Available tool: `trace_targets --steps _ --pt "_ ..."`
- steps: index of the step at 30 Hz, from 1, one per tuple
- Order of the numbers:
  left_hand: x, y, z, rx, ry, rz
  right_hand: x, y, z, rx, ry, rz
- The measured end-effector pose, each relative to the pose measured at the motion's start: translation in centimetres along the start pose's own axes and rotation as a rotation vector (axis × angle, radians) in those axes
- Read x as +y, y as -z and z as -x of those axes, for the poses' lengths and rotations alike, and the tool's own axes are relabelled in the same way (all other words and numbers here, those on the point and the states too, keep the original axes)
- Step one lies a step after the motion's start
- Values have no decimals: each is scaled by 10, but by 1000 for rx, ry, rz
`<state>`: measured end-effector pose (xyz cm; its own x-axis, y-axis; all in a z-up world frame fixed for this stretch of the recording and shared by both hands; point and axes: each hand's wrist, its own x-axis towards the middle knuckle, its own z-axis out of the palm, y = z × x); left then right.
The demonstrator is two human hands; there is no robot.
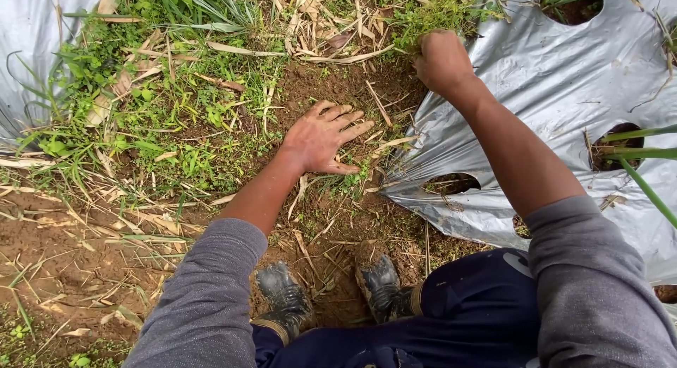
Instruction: Hand weeding a patch of soil between rows of plastic mulch in an agricultural field.
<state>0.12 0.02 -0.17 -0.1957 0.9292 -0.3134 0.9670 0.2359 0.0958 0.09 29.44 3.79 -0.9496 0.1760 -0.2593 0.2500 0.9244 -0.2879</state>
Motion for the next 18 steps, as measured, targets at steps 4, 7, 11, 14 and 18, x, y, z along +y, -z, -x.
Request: trace_targets --steps 4,7,11,14,18 --pt "1 6 5 27 -5 -8 -44 32 52 -109 -83 -204" --pt "9 30 16 27 64 151 -80 15 101 -210 -17 -107" --pt "7 16 10 19 53 61 -98 -34 140 -348 251 440" --pt "2 -5 2 36 30 -8 -123 -14 159 -424 338 641" --pt "1 -16 -1 13 30 -30 -93 -42 146 -385 396 625"
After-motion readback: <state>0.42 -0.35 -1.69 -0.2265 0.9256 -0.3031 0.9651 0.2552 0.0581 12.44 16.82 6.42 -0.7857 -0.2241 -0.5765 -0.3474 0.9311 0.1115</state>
